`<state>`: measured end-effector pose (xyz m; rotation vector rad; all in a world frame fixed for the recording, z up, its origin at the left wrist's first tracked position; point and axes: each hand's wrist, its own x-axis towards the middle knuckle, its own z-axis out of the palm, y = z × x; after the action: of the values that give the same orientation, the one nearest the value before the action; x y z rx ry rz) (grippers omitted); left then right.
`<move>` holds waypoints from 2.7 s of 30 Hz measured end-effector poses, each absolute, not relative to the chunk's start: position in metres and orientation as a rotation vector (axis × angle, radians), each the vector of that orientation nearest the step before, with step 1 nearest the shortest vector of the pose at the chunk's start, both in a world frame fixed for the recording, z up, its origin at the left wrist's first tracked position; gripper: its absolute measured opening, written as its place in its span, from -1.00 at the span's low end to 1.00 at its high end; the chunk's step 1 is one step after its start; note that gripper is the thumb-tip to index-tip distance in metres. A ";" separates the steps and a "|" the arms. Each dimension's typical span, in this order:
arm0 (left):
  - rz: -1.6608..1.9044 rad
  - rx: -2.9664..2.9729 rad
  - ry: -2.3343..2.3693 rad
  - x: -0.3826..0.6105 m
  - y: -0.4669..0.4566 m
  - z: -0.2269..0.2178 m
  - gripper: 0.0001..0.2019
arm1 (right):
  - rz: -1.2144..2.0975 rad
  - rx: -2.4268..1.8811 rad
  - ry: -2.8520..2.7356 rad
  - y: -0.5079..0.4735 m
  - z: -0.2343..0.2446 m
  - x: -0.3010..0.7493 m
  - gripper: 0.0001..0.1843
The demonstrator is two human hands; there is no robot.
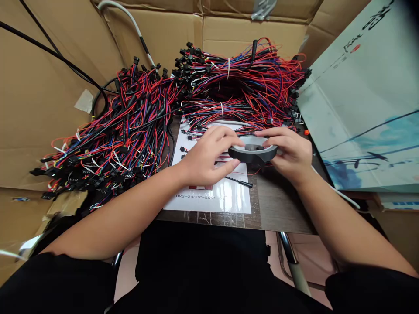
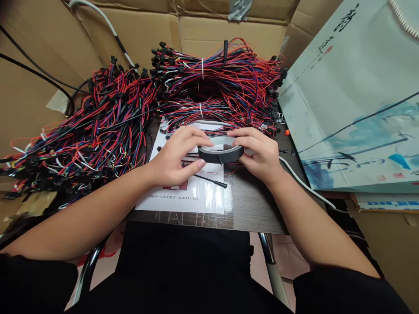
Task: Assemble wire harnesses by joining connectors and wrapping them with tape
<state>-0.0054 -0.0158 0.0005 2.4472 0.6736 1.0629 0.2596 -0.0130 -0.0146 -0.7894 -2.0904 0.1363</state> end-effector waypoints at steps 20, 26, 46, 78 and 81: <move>0.668 2.993 0.745 -0.011 -0.013 -0.002 -0.79 | 0.067 -0.858 -2.410 -0.024 -0.015 0.247 -0.16; 0.640 2.970 0.808 -0.010 -0.011 -0.002 -0.63 | 0.111 -0.882 -2.440 -0.025 -0.022 0.238 -0.46; 0.790 2.734 0.953 0.003 -0.011 -0.013 -0.80 | -0.182 -0.873 -2.341 -0.033 -0.024 0.222 -0.70; 0.776 2.744 0.935 0.003 -0.007 -0.015 -0.79 | -0.186 -1.123 -2.479 -0.026 -0.015 0.209 -0.71; 0.781 2.735 0.935 0.003 -0.007 -0.015 -0.81 | -0.246 -1.087 -2.468 -0.026 -0.016 0.209 -0.71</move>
<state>0.0033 -0.0067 -0.0152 2.7354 0.9348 0.7814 0.2093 -0.0257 -0.0163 -1.0871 -2.4678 -0.2456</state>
